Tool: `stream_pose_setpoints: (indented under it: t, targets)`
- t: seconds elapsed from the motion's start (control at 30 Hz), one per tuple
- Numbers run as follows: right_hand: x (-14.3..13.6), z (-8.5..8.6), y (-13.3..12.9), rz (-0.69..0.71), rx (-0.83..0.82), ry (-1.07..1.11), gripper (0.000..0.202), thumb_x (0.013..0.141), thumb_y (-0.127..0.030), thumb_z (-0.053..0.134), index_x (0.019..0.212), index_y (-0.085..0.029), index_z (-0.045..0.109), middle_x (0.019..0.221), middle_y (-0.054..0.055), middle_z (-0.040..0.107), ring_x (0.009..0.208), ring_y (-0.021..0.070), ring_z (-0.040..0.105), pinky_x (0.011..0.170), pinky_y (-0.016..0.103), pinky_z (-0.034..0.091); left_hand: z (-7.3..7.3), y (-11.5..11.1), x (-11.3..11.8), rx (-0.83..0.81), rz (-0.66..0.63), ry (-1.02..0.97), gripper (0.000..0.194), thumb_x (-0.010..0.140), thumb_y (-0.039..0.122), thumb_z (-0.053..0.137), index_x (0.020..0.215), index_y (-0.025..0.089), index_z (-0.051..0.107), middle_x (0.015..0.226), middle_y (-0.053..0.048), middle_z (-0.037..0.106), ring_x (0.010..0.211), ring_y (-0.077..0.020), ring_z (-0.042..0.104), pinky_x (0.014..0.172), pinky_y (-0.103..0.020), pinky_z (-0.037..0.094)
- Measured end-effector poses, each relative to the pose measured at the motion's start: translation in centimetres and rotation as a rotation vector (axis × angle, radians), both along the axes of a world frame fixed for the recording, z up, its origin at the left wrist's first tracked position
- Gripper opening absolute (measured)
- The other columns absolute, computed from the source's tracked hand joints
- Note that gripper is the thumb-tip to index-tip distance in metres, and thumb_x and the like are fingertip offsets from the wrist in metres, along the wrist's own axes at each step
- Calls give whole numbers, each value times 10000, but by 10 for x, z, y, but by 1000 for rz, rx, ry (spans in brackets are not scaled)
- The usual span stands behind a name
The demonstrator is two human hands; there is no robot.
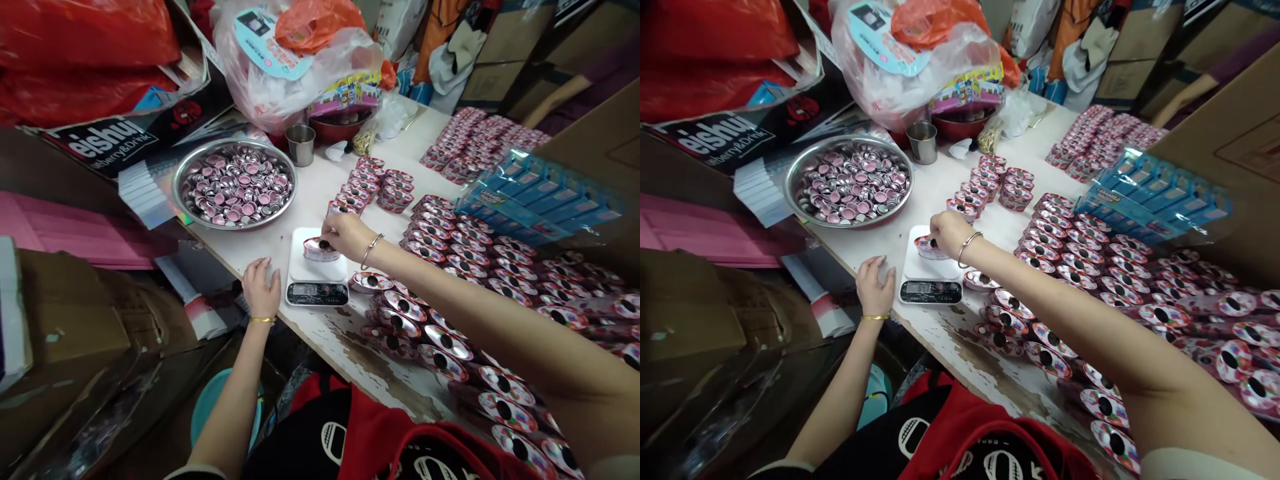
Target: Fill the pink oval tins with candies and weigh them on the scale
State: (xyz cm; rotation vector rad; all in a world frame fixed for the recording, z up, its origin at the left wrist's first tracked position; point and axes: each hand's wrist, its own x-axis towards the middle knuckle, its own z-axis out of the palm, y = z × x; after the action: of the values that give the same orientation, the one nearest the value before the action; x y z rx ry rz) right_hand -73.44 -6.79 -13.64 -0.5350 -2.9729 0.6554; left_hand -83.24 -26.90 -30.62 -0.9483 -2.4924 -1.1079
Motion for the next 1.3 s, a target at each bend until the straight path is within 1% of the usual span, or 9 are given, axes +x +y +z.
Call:
stream_pose_setpoints:
  t: [0.13, 0.27, 0.67, 0.77, 0.83, 0.93, 1.07, 1.17, 1.3]
  targets:
    - [11, 0, 16, -221, -484, 143, 116, 777, -171, 662, 677, -116, 646, 526, -8, 569, 508, 96, 511, 541, 233, 403, -1, 1, 0, 0, 0, 3, 339, 847, 319, 522, 1143, 168, 585, 1121, -118, 565, 1091, -249, 513, 970, -389, 374]
    - [22, -3, 27, -284, -850, 203, 207, 702, -218, 762, 628, -118, 596, 456, -31, 522, 392, 48, 415, 406, 194, 331, 0, 1, 0, 12, -13, 14, 333, 846, 322, 521, 1133, 164, 588, 1110, -114, 572, 1074, -245, 520, 962, -386, 377]
    - [13, -6, 7, -313, -781, 206, 91, 733, -80, 631, 653, -122, 639, 434, -51, 505, 402, 50, 412, 441, 194, 335, 6, -1, 3, 7, -14, -2, 319, 866, 350, 509, 1112, 168, 599, 1080, -114, 580, 1056, -244, 533, 955, -395, 388]
    - [19, -2, 11, -328, -849, 270, 80, 737, -122, 629, 658, -129, 627, 435, -54, 493, 403, 52, 403, 431, 196, 315, 23, 0, 1, 77, -91, 0, 361, 890, 377, 479, 1174, 168, 559, 1121, -122, 557, 1085, -238, 519, 955, -385, 397]
    - [30, 2, 16, -354, -894, 335, 96, 729, -205, 657, 673, -134, 624, 449, -52, 497, 406, 51, 394, 419, 195, 297, 42, 7, -2, 86, -221, 47, 487, 864, 427, 521, 1276, 171, 478, 1210, -138, 515, 1149, -253, 482, 974, -392, 385]
    - [55, 7, 25, -423, -958, 452, 235, 675, -360, 712, 701, -142, 627, 472, -50, 500, 414, 50, 385, 407, 192, 276, 74, 30, -8, -84, -483, 165, 681, 788, 486, 616, 1353, 179, 390, 1299, -156, 471, 1213, -298, 431, 993, -425, 344]
    - [105, 13, 34, -575, -1085, 580, 361, 596, -448, 767, 738, -139, 645, 547, -28, 539, 440, 49, 393, 408, 187, 274, 110, 82, -10, -344, -803, 242, 385, 880, 382, 522, 1230, 224, 495, 1111, -100, 603, 1019, -239, 555, 870, -374, 372]
    - [145, 15, 33, -716, -1135, 658, 363, 578, -433, 802, 761, -153, 660, 583, -21, 550, 463, 50, 403, 424, 186, 291, 128, 137, -4, -355, -943, 307, 310, 890, 316, 509, 1190, 236, 503, 1105, -82, 618, 1006, -222, 564, 855, -368, 358]
    - [189, 10, 24, -881, -1183, 728, 351, 559, -417, 830, 775, -179, 688, 663, -2, 584, 501, 59, 433, 437, 188, 316, 141, 228, 15, -385, -1008, 408, 256, 857, 283, 545, 1104, 216, 548, 1079, -86, 628, 1028, -250, 553, 872, -392, 335]
